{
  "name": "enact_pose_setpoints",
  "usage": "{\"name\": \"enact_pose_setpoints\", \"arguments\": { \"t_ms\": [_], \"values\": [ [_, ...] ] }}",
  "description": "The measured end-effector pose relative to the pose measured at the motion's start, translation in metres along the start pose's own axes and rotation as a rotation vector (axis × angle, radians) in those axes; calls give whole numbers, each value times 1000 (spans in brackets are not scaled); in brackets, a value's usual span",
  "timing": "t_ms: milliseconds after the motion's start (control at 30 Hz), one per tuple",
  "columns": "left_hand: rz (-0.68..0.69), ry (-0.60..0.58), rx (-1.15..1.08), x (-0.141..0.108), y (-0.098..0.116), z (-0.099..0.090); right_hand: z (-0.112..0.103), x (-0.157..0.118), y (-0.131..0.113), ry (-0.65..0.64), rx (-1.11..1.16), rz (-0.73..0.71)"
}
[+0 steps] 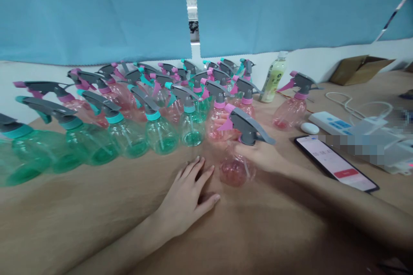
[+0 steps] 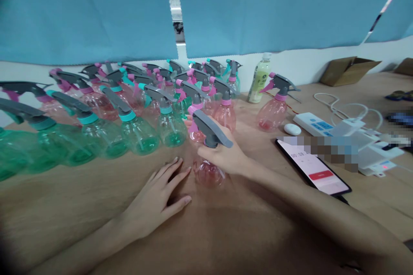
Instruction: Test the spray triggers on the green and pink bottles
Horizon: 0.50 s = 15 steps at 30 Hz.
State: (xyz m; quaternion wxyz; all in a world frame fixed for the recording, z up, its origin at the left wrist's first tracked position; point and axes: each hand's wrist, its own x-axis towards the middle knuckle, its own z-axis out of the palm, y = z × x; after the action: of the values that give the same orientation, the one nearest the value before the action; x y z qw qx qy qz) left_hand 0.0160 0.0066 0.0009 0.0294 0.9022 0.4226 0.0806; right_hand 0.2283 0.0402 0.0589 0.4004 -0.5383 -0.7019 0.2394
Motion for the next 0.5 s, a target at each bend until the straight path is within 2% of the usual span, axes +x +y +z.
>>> {"name": "enact_pose_setpoints", "arguments": {
  "t_ms": [333, 500],
  "values": [
    [5, -4, -9, 0, -1, 2, 1, 2, 2, -46, 64, -39],
    [9, -9, -2, 0, -1, 1, 1, 2, 1, -25, 55, -34]
  ]
}}
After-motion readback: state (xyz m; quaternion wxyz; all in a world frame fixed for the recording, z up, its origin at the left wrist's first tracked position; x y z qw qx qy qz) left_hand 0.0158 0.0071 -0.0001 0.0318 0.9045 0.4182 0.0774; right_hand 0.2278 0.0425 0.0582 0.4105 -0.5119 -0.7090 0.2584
